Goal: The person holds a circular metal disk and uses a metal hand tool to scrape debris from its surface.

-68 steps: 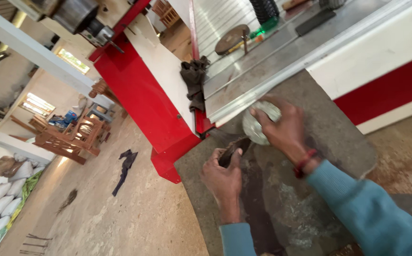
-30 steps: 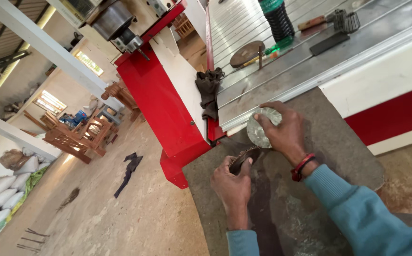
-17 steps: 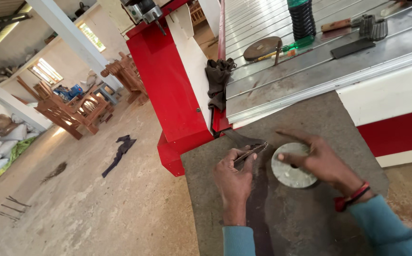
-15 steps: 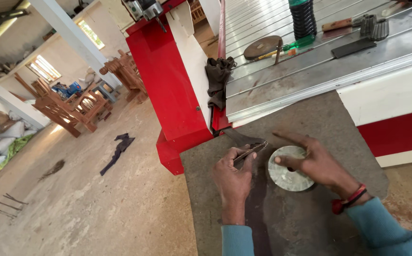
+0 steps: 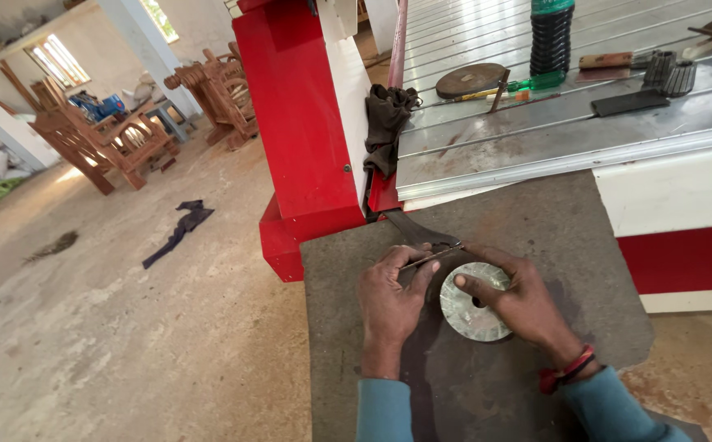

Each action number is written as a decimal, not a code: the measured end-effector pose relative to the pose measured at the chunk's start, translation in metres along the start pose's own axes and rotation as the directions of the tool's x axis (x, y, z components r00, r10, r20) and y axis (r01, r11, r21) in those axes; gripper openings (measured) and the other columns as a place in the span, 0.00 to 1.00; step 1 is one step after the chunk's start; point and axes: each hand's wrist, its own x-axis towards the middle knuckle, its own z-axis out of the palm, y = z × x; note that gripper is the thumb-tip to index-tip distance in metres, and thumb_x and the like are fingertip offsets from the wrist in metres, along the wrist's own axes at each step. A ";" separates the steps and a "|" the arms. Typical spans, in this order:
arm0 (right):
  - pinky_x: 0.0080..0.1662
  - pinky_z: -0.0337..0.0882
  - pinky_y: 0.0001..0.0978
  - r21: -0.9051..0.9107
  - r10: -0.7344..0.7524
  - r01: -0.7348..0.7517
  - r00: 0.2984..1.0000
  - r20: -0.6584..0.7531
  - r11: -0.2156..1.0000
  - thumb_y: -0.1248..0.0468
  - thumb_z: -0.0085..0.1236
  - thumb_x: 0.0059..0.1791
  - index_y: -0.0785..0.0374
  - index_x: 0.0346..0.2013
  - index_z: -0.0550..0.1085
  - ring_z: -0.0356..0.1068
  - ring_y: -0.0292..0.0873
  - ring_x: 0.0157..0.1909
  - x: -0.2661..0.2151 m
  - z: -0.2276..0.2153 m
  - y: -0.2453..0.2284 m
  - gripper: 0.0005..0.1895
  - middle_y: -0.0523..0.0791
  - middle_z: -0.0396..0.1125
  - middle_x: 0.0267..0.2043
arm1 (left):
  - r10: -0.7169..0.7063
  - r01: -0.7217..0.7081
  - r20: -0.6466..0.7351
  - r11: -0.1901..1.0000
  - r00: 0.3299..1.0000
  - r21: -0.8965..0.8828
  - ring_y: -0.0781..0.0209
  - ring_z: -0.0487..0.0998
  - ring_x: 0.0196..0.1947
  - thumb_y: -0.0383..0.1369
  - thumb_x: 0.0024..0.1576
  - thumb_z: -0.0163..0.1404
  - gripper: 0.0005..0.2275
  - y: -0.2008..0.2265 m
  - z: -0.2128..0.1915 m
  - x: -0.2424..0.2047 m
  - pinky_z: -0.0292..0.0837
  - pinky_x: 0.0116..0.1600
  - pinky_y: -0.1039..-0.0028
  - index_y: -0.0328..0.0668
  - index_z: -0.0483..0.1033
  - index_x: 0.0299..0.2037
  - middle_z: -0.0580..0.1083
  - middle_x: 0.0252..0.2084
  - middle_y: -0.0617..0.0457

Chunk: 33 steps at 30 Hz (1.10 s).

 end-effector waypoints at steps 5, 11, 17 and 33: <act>0.34 0.78 0.31 0.046 -0.007 0.009 0.999 -0.040 0.999 0.58 0.67 0.44 0.62 0.58 0.76 0.77 0.38 0.38 -0.002 0.005 0.007 0.28 0.47 0.78 0.51 | 0.022 -0.019 0.035 0.996 0.999 -0.084 0.60 0.87 0.45 0.29 0.52 0.63 0.06 -0.006 -0.003 0.002 0.81 0.49 0.71 0.39 0.82 0.36 0.84 0.43 0.51; 0.36 0.78 0.31 0.071 -0.012 0.018 0.996 -0.088 0.997 0.59 0.67 0.45 0.62 0.57 0.78 0.77 0.38 0.38 -0.001 -0.004 0.013 0.26 0.48 0.78 0.48 | -0.090 0.111 0.124 0.978 0.988 -0.177 0.61 0.86 0.46 0.30 0.52 0.63 0.05 -0.018 -0.003 0.006 0.81 0.51 0.69 0.42 0.83 0.36 0.84 0.45 0.52; 0.40 0.80 0.31 0.190 0.152 -0.109 0.962 -0.227 0.976 0.61 0.65 0.46 0.61 0.52 0.79 0.78 0.39 0.39 -0.001 -0.026 0.010 0.19 0.48 0.78 0.43 | -0.121 0.129 0.141 0.991 0.983 -0.048 0.63 0.86 0.45 0.32 0.50 0.64 0.06 -0.014 -0.005 0.009 0.78 0.50 0.70 0.46 0.83 0.37 0.84 0.43 0.55; 0.38 0.80 0.32 -0.080 -0.143 0.121 0.911 -0.387 0.989 0.67 0.67 0.49 0.70 0.51 0.78 0.78 0.43 0.38 0.024 -0.024 -0.025 0.17 0.53 0.75 0.41 | -0.307 0.294 0.002 0.912 0.952 0.285 0.65 0.77 0.19 0.41 0.49 0.65 0.09 0.017 -0.001 0.008 0.73 0.32 0.66 0.53 0.85 0.36 0.80 0.23 0.56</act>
